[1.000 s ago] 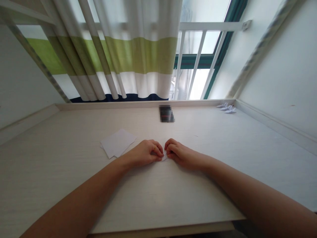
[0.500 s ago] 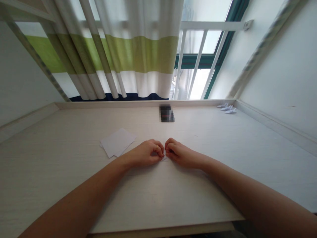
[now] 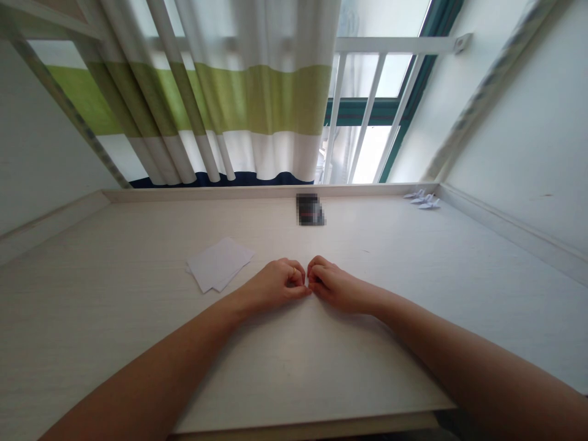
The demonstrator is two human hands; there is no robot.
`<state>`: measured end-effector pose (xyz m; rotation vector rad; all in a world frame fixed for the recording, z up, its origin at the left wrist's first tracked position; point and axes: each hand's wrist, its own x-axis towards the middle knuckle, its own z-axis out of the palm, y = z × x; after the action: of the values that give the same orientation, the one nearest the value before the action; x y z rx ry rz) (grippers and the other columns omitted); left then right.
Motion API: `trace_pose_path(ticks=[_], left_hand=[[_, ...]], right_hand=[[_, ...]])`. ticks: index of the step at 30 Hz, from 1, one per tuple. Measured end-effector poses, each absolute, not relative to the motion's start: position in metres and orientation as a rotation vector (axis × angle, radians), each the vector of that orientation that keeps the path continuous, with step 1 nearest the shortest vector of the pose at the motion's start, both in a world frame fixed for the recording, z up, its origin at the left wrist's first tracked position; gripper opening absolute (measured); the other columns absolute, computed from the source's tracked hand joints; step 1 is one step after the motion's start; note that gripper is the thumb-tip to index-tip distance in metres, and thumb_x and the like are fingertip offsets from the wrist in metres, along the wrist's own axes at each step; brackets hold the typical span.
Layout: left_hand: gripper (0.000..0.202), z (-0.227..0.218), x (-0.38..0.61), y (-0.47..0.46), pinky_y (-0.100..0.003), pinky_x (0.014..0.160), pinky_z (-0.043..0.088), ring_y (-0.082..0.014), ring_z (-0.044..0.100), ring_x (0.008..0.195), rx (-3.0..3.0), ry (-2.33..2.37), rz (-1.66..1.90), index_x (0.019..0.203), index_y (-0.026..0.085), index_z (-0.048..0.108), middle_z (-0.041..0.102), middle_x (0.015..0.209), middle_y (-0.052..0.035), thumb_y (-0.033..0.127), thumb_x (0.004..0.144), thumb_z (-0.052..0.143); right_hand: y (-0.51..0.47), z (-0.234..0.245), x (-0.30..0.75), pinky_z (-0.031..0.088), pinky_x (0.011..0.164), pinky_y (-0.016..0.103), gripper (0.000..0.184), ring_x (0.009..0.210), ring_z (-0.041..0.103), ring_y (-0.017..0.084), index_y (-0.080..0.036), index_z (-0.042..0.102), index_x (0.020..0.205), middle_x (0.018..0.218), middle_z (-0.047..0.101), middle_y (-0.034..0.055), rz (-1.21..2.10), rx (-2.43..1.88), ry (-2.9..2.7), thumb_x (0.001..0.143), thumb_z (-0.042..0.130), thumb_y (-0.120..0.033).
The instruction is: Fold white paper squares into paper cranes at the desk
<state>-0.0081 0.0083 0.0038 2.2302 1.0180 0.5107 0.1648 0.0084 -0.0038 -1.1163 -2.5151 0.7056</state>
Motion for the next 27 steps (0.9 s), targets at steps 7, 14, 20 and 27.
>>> trace_pose_path(ticks=[7,14,20,27], left_hand=[[0.013,-0.007,-0.006,0.01,-0.022,0.061,0.041,-0.0109,0.053,0.066,1.953,1.044,0.585,0.053,0.015,0.053,0.057,0.076,0.0002,0.022,0.063,0.058],[0.013,-0.008,-0.004,0.012,-0.023,0.061,0.041,-0.0117,0.053,0.065,1.868,1.077,0.595,0.05,0.015,0.053,0.057,0.074,-0.0004,0.021,0.06,0.06],[0.011,-0.011,-0.003,0.013,-0.024,0.062,0.041,-0.012,0.053,0.064,1.852,1.108,0.604,0.051,0.015,0.053,0.057,0.073,-0.0002,0.02,0.058,0.06],[0.012,-0.013,-0.004,0.015,-0.023,0.059,0.04,-0.0111,0.051,0.061,1.867,1.086,0.572,0.052,0.015,0.053,0.057,0.073,0.0,0.022,0.058,0.061]], right_hand=[[0.008,-0.003,0.164,0.041,0.076,0.033,0.009,0.077,0.048,0.014,-0.015,0.046,0.07,0.089,0.048,0.0078,0.713,-1.128,-2.515,0.077,0.042,-0.013],[0.008,-0.003,0.165,0.041,0.076,0.031,0.009,0.078,0.048,0.014,-0.016,0.045,0.07,0.089,0.047,0.0074,0.724,-1.149,-2.515,0.078,0.043,-0.012],[0.008,-0.003,0.164,0.041,0.073,0.029,0.008,0.074,0.046,0.013,-0.016,0.045,0.07,0.085,0.046,0.0053,0.764,-1.159,-2.455,0.074,0.045,-0.009],[0.011,-0.003,0.163,0.04,0.063,0.024,0.01,0.066,0.045,0.011,-0.015,0.047,0.067,0.079,0.047,0.0025,0.819,-1.251,-2.347,0.066,0.048,-0.005]])
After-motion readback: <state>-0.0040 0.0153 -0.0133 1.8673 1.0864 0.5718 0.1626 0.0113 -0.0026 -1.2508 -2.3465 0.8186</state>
